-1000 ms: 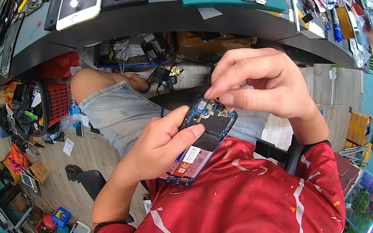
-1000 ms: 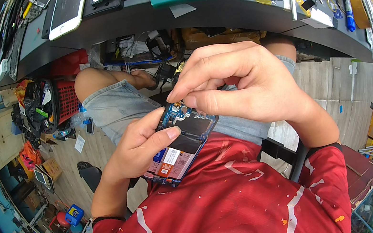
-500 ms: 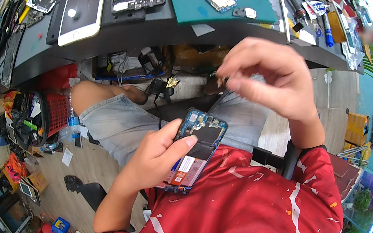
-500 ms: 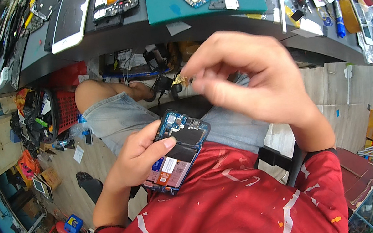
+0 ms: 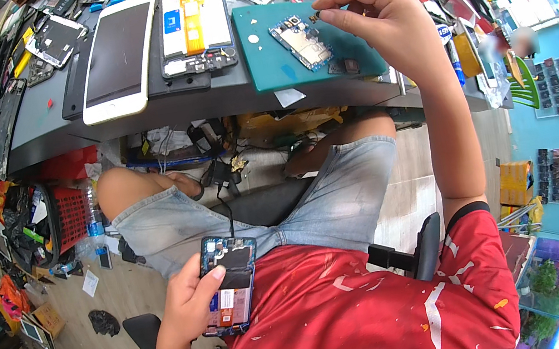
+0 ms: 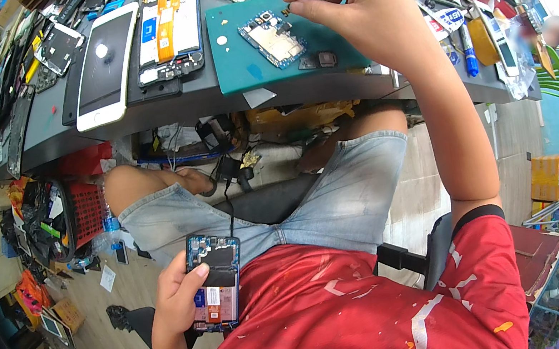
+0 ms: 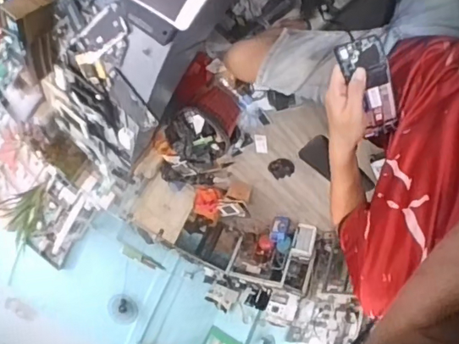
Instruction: The person uses a metal prying tool to carefully pry open the back of a disassembled smartphone, separating the battery and internal components from the frame. They then remove a small black component from the top of the device and place it on the workbench.
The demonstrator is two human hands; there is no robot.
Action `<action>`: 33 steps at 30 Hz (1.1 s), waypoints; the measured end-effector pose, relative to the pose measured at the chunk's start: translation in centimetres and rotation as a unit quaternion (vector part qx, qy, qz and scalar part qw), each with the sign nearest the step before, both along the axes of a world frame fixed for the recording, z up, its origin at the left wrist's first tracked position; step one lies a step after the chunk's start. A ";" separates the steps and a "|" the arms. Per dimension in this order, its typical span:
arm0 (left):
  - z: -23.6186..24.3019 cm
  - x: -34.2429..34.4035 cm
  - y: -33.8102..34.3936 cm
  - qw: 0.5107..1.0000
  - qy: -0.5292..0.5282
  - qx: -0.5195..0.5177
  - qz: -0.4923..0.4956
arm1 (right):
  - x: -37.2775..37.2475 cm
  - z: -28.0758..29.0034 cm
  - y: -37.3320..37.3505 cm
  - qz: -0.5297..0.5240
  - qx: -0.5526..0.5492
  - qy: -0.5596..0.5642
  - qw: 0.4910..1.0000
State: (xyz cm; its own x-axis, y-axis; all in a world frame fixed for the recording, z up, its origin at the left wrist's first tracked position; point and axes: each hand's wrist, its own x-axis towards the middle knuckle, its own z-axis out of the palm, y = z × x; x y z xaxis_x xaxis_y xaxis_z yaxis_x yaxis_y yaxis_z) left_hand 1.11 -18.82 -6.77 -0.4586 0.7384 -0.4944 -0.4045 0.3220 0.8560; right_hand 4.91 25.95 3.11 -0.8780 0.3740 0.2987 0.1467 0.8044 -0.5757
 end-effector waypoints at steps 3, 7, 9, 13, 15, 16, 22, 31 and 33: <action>-0.6 -0.4 -0.7 1.000 -0.019 0.009 0.009 | -0.2 -0.2 1.1 0.023 0.071 0.005 0.997; -1.8 -0.8 -1.0 0.999 -0.039 0.019 0.012 | -1.1 0.7 -1.0 0.063 0.153 0.020 0.986; -1.9 -1.3 -1.1 0.999 -0.037 0.025 0.000 | -1.8 0.7 -1.7 0.128 0.237 0.061 0.961; -1.4 -2.1 -1.2 0.999 -0.005 0.030 -0.022 | -2.1 1.0 -2.5 0.151 0.335 0.036 0.929; -1.6 -2.4 -1.6 0.999 0.017 0.031 -0.032 | -2.0 1.2 -2.4 0.143 0.321 -0.010 0.936; -1.5 -2.4 -1.6 0.999 0.018 0.036 -0.031 | -2.0 1.4 -2.5 0.139 0.313 -0.032 0.939; -1.1 -2.7 -1.5 0.998 0.021 0.043 -0.039 | -3.0 1.4 -3.2 0.181 0.391 -0.007 0.903; -0.7 -2.6 -1.3 0.998 0.017 0.046 -0.031 | -3.2 1.5 -3.6 0.208 0.463 -0.038 0.861; -0.4 -2.7 -1.2 0.998 0.020 0.041 -0.036 | -3.1 1.6 -3.6 0.205 0.462 -0.051 0.861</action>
